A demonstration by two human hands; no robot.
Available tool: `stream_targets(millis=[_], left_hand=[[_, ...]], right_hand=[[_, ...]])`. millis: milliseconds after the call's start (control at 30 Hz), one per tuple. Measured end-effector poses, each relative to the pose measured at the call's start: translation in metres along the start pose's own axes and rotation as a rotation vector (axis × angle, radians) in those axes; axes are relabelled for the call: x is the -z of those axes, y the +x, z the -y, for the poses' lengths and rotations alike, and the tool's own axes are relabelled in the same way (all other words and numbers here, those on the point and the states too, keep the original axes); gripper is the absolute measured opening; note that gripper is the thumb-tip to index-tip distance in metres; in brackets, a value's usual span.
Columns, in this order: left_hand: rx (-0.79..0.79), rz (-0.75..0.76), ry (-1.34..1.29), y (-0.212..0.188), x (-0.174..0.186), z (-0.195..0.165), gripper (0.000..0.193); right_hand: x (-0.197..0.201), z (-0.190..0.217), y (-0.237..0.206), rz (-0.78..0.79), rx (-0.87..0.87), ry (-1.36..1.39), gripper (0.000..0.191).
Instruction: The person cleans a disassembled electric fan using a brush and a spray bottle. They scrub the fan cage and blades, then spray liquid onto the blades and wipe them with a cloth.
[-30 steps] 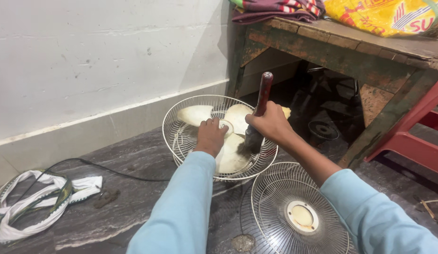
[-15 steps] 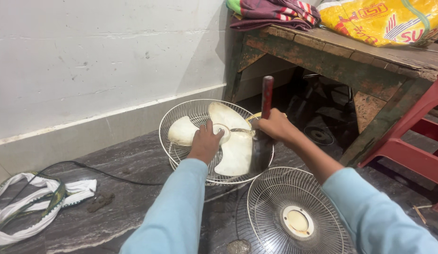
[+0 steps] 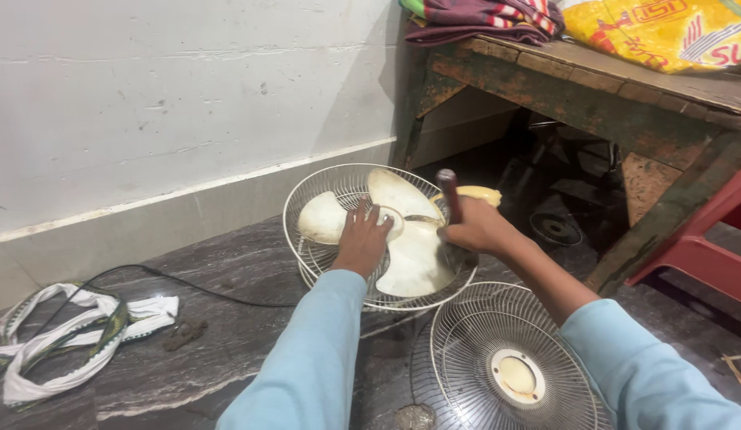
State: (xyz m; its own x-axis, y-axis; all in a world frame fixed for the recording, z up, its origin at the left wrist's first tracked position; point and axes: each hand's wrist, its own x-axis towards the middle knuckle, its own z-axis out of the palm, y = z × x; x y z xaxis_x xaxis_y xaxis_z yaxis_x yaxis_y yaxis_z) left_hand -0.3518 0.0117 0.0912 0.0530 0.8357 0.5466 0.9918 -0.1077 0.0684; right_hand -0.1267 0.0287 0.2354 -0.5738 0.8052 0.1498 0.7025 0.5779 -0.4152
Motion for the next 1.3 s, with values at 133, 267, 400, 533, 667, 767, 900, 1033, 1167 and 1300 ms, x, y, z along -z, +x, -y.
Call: stream_targets(millis=[133, 267, 400, 533, 667, 767, 900, 1033, 1167, 1300], left_hand=[[0.062, 0.115, 0.03, 0.008, -0.002, -0.006, 0.041], [0.078, 0.102, 0.023, 0.009, -0.002, -0.006, 0.046], [0.064, 0.087, 0.044, 0.006, -0.001, -0.004, 0.044], [0.06, 0.124, 0.013, 0.004, 0.002, -0.006, 0.044], [0.124, 0.161, 0.031, 0.004, 0.005, -0.014, 0.051], [0.099, 0.196, 0.067, 0.005, 0.009, -0.02, 0.052], [0.169, 0.238, 0.042, 0.01, 0.014, -0.02, 0.052], [0.151, 0.233, 0.048, 0.008, 0.016, -0.019, 0.052], [0.152, 0.265, 0.04, 0.008, 0.015, -0.02, 0.053], [0.175, 0.251, 0.012, 0.008, 0.014, -0.02, 0.05]], right_hand=[[0.012, 0.011, 0.012, 0.213, -0.124, 0.067, 0.023], [0.006, 0.021, 0.015, -0.096, 0.052, 0.392, 0.024], [-0.006, 0.017, 0.009, -0.256, 0.156, 0.266, 0.028], [-0.009, 0.012, 0.013, -0.243, -0.04, 0.166, 0.032], [-0.008, 0.018, 0.021, -0.1, -0.297, -0.143, 0.036], [-0.003, 0.024, 0.022, -0.018, -0.351, -0.119, 0.035], [0.004, 0.027, 0.02, -0.255, -0.214, 0.105, 0.039], [-0.005, 0.024, 0.009, -0.355, 0.01, 0.437, 0.035], [0.001, 0.015, 0.003, -0.338, -0.265, 0.284, 0.037], [0.021, 0.006, 0.006, -0.22, -0.439, 0.174, 0.034]])
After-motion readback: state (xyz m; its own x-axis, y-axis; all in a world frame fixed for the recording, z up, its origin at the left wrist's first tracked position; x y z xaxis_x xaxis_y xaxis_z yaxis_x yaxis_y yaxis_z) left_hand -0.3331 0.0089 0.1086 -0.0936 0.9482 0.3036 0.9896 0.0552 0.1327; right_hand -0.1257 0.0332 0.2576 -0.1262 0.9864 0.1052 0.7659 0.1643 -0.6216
